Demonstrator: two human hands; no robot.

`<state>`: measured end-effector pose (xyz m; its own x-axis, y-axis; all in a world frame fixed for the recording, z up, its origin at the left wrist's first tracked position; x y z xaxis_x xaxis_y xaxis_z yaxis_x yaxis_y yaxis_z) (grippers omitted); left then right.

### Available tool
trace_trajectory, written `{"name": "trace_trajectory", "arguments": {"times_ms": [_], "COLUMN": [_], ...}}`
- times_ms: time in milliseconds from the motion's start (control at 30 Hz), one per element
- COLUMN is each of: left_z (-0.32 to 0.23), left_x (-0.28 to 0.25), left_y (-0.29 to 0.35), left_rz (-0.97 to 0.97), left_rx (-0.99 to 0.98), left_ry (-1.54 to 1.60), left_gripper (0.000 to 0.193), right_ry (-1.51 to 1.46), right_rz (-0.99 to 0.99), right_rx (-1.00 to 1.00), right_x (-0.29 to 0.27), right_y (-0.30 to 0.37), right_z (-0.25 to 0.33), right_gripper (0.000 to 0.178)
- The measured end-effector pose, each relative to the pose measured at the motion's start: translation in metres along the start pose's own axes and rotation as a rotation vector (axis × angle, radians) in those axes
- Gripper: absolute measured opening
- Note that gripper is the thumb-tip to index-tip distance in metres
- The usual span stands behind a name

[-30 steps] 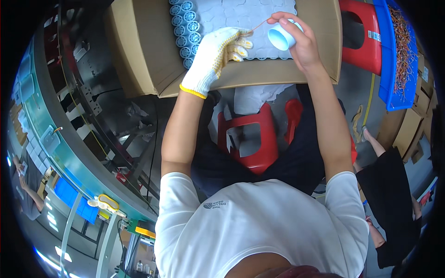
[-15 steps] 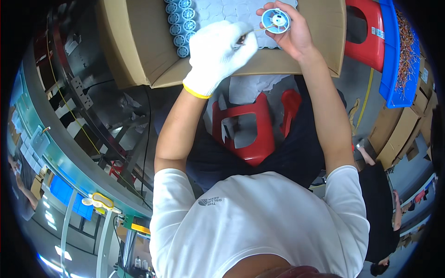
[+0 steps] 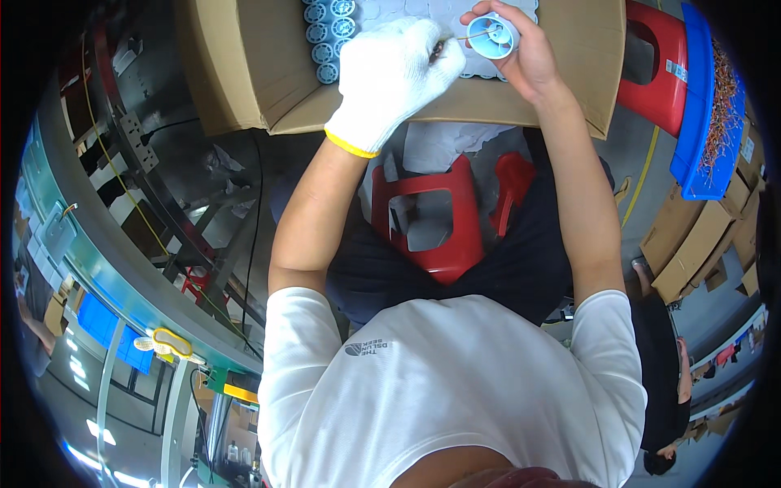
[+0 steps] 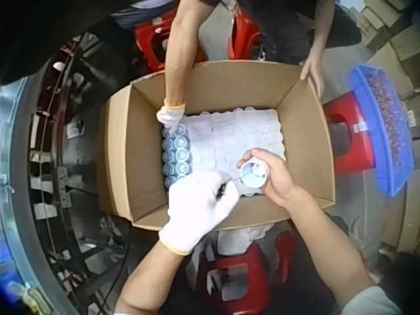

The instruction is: Inspecting, testing using an automated fixture, and packing electronic component housings into cardboard boxes with protective foam.

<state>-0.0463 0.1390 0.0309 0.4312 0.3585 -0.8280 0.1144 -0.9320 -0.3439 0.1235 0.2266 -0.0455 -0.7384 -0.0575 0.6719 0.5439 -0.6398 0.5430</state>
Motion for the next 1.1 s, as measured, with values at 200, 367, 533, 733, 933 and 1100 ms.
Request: {"name": "trace_trajectory", "arguments": {"times_ms": [200, 367, 533, 733, 933, 1100], "left_z": [0.005, 0.000, 0.005, 0.005, -0.001, 0.001], "left_x": [0.006, 0.005, 0.011, 0.001, -0.002, -0.005], "left_y": [0.001, -0.006, 0.001, -0.004, -0.006, -0.008], "left_rz": [0.202, 0.488, 0.396, 0.332, 0.386, 0.191], "left_rx": [-0.079, -0.406, -0.538, -0.387, -0.423, -0.158], "left_ry": [0.263, 0.815, 1.037, 0.758, 0.669, 0.464], "left_gripper": [0.032, 0.038, 0.035, 0.032, 0.029, 0.023], "right_ry": [-0.030, -0.085, -0.047, -0.003, -0.028, 0.029], "right_rz": [0.108, 0.082, 0.030, 0.072, 0.093, 0.159], "right_rx": [0.002, -0.177, -0.221, -0.248, -0.135, -0.091], "right_x": [0.012, -0.001, 0.014, 0.020, 0.016, 0.020], "right_y": [0.003, -0.004, 0.002, 0.004, 0.004, 0.002], "right_z": [-0.001, 0.002, 0.004, 0.005, 0.007, -0.002], "right_gripper": [0.022, 0.039, 0.052, 0.051, 0.043, 0.043]}}
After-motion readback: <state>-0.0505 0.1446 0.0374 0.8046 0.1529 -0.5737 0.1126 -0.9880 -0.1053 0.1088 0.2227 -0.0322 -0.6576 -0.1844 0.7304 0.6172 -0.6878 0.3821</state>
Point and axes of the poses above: each hand's wrist, its own y-axis away from the middle knuckle, its own x-axis out of the palm, z = x × y, the point moved 3 cm from there along -y, towards the middle knuckle, and after that the axes turned 10 degrees about -y, right-handed, at the moved point
